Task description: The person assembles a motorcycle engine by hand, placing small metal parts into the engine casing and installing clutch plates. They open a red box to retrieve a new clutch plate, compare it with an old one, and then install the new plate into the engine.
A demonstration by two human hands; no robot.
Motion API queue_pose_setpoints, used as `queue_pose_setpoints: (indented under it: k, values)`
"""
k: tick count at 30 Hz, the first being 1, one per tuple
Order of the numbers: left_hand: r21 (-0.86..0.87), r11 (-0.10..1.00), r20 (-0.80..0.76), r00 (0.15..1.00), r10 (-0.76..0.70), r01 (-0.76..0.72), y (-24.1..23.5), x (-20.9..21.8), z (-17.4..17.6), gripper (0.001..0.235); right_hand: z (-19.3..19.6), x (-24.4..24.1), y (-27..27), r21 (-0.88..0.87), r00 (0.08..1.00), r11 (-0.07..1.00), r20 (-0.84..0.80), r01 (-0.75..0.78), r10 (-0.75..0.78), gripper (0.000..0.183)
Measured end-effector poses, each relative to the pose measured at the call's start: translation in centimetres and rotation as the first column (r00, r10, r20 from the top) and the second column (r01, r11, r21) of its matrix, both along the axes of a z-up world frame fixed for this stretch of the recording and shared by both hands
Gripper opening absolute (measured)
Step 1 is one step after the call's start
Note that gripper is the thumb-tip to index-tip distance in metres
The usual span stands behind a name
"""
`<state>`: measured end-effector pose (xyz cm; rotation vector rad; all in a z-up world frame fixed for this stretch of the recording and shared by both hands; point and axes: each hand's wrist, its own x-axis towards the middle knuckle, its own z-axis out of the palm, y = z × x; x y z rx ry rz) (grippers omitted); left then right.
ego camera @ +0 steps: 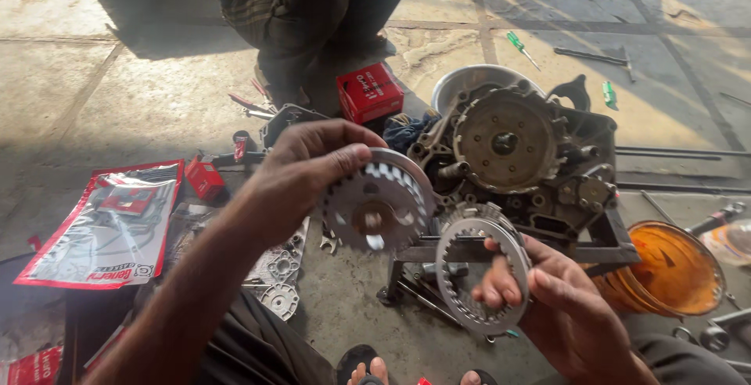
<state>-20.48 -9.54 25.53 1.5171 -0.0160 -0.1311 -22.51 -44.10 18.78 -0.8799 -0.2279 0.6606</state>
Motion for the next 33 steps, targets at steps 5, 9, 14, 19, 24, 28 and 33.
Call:
queue_pose_setpoints:
  k: [5, 9, 14, 19, 24, 28, 33]
  values:
    - [-0.337, 0.935, -0.01, 0.992, -0.125, 0.114, -9.9, -4.6, 1.7, 0.021, 1.0, -2.1, 1.1, 0.104, 0.998, 0.995, 0.064, 0.001, -0.008, 0.083]
    - [-0.279, 0.955, 0.106, 0.992, -0.07, 0.097, -13.4, -5.1, -0.6, 0.021, -0.5, -2.7, -1.0, -0.114, 0.958, 0.957, 0.144, 0.266, -0.249, 0.074]
    - [-0.033, 0.773, 0.734, 0.51, 0.449, -0.634, -5.4, 4.6, -4.5, 0.009, -0.8, -1.2, -7.4, -0.122, 0.923, 0.918, 0.122, 0.379, -0.365, 0.071]
    - [0.885, 0.357, 0.223, 0.945, 0.24, -0.299, 6.2, 18.5, -16.2, 0.024, -0.5, 2.1, -12.9, -0.046, 0.88, 0.882, 0.105, 0.469, -0.463, 0.064]
    - [0.997, -0.063, 0.06, 0.985, 0.161, -0.05, 8.1, 23.7, -30.0, 0.036, -2.7, 5.4, -12.6, -0.06, 0.841, 0.846, 0.157, 0.531, -0.517, 0.06]
    - [0.947, -0.322, 0.046, 0.996, 0.076, -0.019, 8.1, 25.6, -33.9, 0.025, -3.8, 5.2, -12.8, -0.067, 0.812, 0.815, 0.16, 0.576, -0.561, 0.056]
    - [0.933, -0.115, 0.346, 0.938, 0.033, -0.34, 10.1, 24.4, -25.5, 0.023, -3.2, 4.9, -11.2, -0.007, 0.827, 0.84, 0.176, 0.543, -0.533, 0.051]
